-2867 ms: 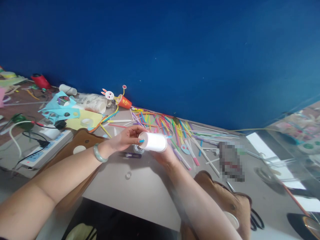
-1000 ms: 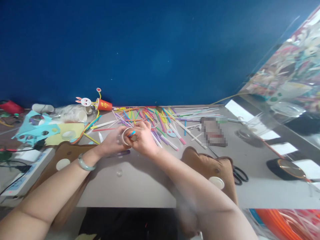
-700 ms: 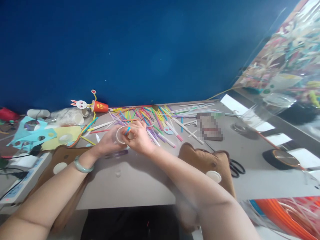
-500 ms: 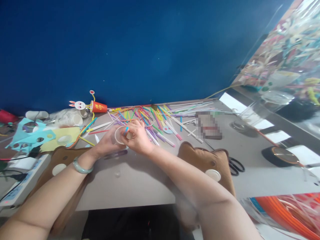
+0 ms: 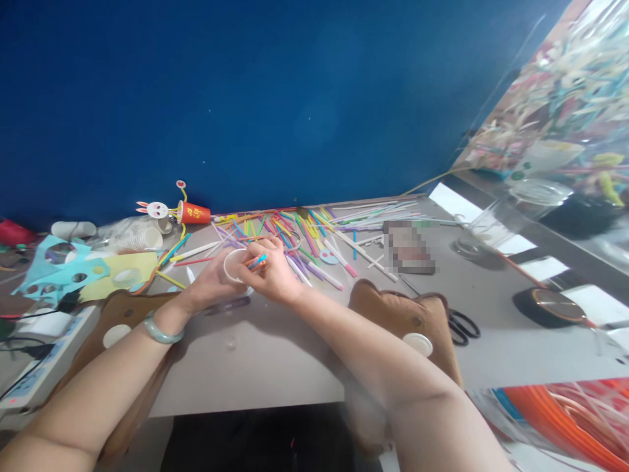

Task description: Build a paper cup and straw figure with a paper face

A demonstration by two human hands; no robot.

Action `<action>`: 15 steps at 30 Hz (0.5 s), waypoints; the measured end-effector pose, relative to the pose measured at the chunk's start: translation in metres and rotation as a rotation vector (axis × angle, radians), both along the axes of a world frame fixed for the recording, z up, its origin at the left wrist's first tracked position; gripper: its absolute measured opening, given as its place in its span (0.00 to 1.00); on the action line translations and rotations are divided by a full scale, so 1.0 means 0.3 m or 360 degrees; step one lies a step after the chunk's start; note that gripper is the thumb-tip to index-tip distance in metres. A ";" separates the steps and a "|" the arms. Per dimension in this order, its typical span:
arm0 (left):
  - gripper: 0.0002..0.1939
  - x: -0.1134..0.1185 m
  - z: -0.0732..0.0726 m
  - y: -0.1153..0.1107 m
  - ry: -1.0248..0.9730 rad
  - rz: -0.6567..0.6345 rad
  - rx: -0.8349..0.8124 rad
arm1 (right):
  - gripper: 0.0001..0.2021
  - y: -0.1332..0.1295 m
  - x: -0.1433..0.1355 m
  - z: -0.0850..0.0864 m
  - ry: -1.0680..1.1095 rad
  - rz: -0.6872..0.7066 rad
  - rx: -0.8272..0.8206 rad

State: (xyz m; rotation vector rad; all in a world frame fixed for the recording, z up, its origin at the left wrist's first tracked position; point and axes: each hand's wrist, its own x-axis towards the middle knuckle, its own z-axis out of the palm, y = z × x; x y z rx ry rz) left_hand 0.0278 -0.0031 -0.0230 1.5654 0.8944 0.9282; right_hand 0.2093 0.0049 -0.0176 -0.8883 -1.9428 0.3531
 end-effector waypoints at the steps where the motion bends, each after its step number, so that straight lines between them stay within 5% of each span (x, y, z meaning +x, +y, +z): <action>1: 0.33 0.001 0.000 0.000 -0.0009 0.0002 -0.0003 | 0.10 0.000 0.000 0.000 -0.0004 0.0002 -0.0013; 15: 0.30 0.006 -0.016 0.011 -0.0020 0.0003 0.0058 | 0.03 0.014 0.002 0.008 0.0096 0.0064 -0.0185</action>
